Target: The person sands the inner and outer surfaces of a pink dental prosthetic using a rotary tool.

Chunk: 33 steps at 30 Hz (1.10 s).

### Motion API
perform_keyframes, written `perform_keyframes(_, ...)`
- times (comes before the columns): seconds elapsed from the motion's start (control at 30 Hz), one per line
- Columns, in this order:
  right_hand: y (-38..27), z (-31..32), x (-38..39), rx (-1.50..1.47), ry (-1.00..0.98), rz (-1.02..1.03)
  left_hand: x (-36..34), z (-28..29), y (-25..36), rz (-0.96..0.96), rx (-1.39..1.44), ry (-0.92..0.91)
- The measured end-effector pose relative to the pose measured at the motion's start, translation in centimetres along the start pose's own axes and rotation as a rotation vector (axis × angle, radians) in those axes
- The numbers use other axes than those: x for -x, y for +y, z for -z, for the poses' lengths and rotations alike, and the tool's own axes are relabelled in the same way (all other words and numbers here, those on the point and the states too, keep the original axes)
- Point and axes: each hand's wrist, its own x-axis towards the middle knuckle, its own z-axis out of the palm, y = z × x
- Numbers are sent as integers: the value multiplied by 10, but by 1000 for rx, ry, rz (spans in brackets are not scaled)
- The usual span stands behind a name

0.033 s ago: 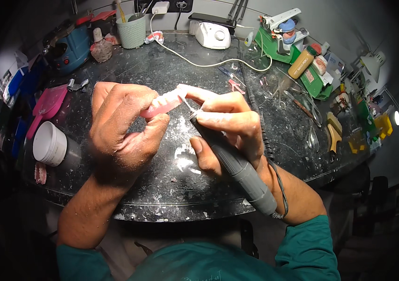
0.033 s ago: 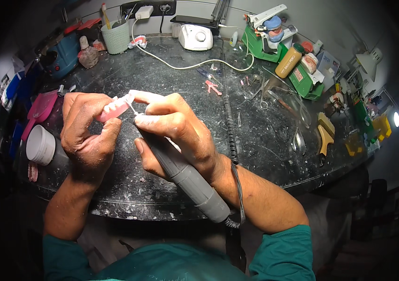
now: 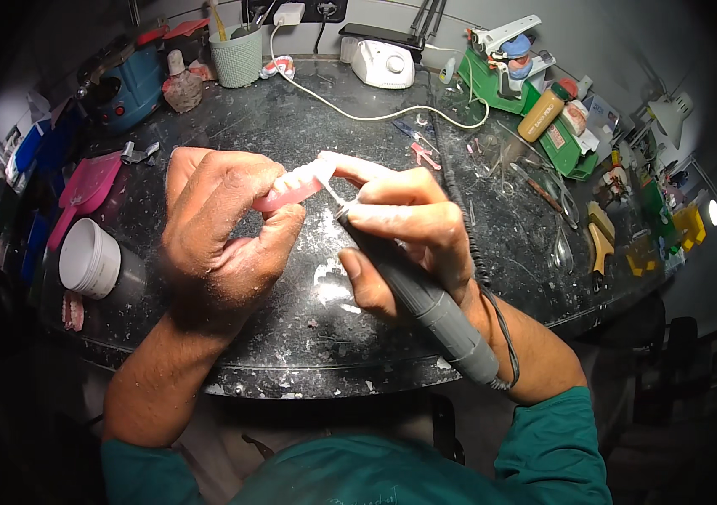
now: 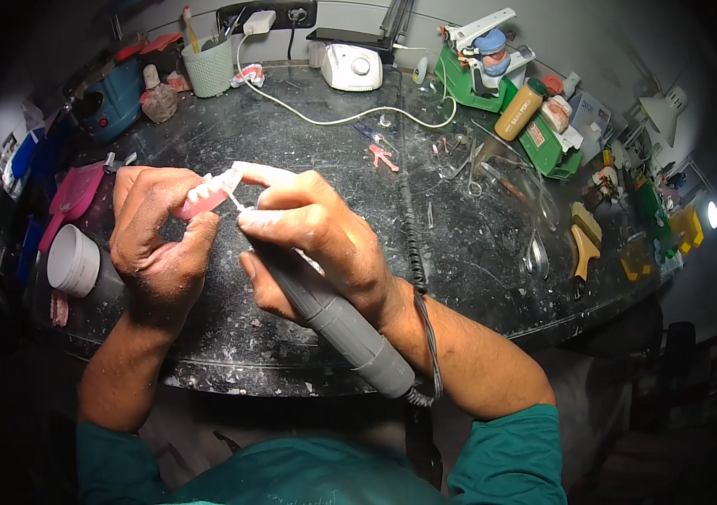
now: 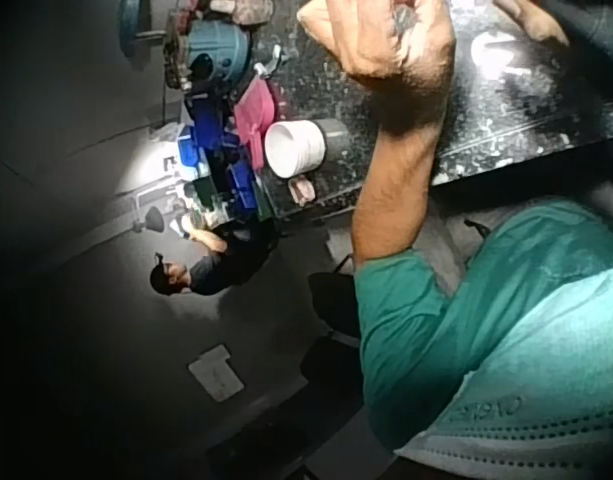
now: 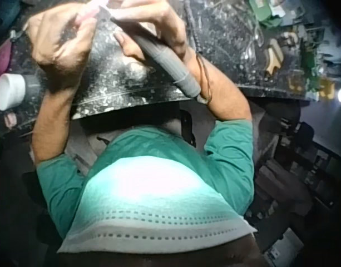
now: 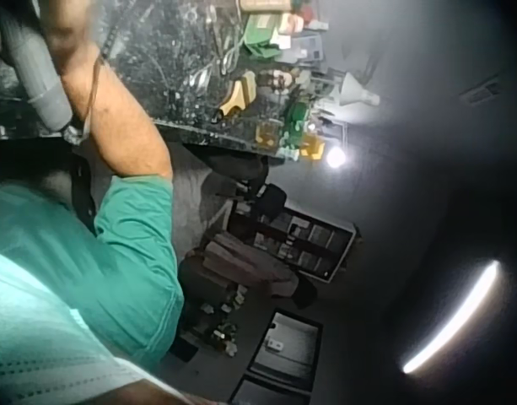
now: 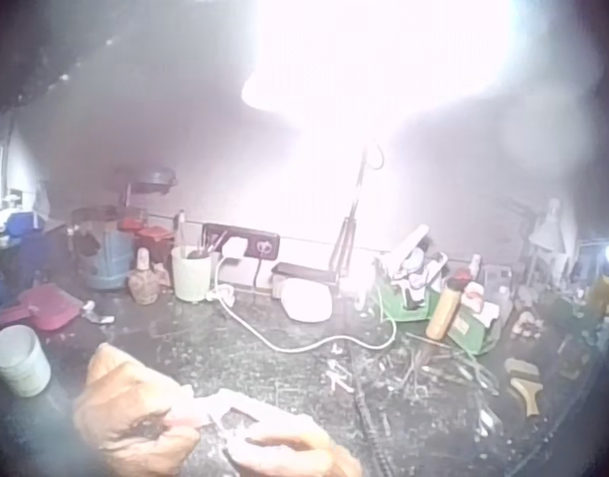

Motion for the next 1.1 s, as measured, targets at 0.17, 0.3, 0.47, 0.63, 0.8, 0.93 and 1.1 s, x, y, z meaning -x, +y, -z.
perform_keyframes(0.17, 0, -2, 2, 1, 28, -14, 2, 0, 0, 16, -5, -14)
perform_keyframes(0.3, 0, 0, -1, 40, -23, -2, 2, 0, 2, 53, -8, -26)
perform_keyframes(0.47, -1, -4, 2, 12, 10, -24, 3, -1, 3, 82, 14, -14)
perform_keyframes(0.63, 0, -1, -2, 91, -57, 11, 3, -2, 1, 105, -8, -25)
perform_keyframes(0.8, 2, -5, 4, 70, 46, -27, 2, -2, 1, 121, 10, -5)
perform_keyframes(0.93, 3, 1, -1, 74, -82, 27, 3, -2, 0, 142, 2, -18)
perform_keyframes(1.1, 3, -4, 3, 68, 57, -14, 3, -4, -1, 105, 5, 0)
